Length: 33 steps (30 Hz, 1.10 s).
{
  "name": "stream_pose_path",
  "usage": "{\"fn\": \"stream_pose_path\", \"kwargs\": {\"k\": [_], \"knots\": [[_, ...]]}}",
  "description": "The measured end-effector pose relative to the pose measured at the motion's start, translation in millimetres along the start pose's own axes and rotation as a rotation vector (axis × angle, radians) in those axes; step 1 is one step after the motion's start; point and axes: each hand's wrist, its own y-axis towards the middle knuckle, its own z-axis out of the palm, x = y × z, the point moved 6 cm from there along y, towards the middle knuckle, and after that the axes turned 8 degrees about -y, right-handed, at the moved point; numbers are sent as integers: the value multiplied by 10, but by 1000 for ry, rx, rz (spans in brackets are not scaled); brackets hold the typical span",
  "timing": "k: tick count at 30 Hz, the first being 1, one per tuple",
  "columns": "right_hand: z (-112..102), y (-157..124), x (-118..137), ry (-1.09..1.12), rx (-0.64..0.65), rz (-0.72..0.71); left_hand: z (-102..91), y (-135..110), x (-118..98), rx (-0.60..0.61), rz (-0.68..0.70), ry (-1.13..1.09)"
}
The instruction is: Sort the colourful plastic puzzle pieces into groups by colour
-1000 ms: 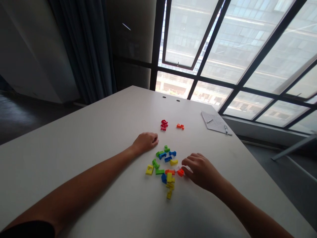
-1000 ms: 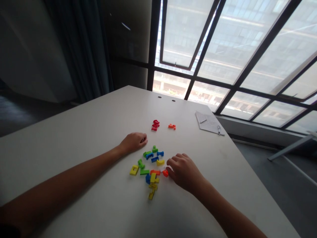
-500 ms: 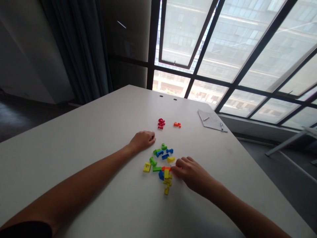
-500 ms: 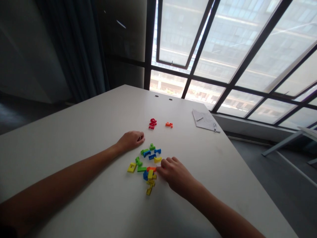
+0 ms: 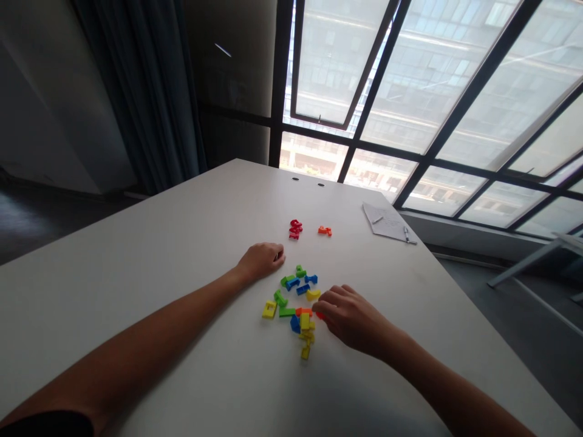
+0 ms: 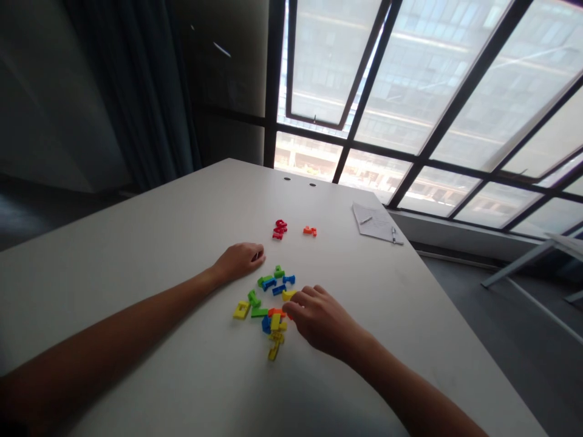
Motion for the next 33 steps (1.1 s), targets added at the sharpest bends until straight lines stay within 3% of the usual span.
{"fn": "stream_pose_path", "kwargs": {"k": [3, 6, 11, 15, 20, 25, 33], "knots": [[-33, 11, -235, 154, -156, 51, 6, 3, -1, -5, 9, 6], [77, 8, -679, 308, -265, 207, 13, 6, 5, -8, 7, 9], [416, 58, -1475, 441, -360, 601, 11, 4, 1, -8, 9, 11], [615, 277, -1810, 452, -384, 715, 2, 1, -5, -13, 16, 13], [696, 582, -1978, 287, -461, 714, 5, 4, -3, -13, 23, 22], [771, 717, -2046, 192, -491, 745, 11, 8, -4, -16, 31, 13], [823, 768, -1980, -13, -290, 755, 2, 3, -11, -10, 27, -4]]}}
